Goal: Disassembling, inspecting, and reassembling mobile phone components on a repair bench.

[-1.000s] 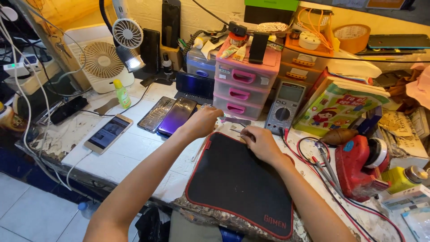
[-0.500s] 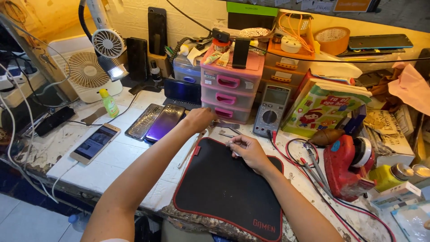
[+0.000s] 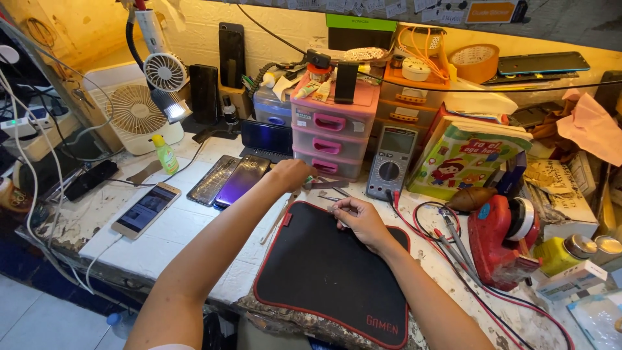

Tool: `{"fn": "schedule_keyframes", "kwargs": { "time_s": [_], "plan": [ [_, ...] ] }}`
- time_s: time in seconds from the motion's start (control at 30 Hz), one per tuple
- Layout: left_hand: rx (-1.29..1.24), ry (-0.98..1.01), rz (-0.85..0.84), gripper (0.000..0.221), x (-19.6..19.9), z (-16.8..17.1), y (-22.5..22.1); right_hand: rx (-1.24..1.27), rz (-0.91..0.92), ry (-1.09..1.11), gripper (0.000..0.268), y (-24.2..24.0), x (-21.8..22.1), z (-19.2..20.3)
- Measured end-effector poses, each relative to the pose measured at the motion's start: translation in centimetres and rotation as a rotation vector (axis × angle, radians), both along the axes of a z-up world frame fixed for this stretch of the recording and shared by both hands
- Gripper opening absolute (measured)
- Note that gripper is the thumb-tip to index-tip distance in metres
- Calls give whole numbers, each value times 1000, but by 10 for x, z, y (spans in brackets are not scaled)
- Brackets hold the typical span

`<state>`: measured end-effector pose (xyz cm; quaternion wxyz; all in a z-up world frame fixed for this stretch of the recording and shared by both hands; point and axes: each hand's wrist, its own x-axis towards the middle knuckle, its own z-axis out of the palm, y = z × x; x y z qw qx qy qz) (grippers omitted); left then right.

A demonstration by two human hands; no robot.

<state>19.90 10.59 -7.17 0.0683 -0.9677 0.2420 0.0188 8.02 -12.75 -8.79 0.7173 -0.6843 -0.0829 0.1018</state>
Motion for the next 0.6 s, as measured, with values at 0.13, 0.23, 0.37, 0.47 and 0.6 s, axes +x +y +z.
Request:
{"fn": "schedule_keyframes", "kwargs": {
  "time_s": [0.13,0.23,0.37,0.47,0.6],
  "plan": [
    [3,17,56,26,24,-19,0,10,-3,8,16,0,-3,7],
    [70,-8,63,26,31,-26,-4,25,5,5,15,-2,0,1],
    [44,-87,6,21,25,-33,0,73,-15,30,16,-5,6,-9],
    [-32,-142,-77,20,1,-18,-2,102,-22,22,16,-6,9,-13],
    [-62,-276,-84,16,-23,-2,0,117,-30,26,16,-6,6,-9]
  ]
}}
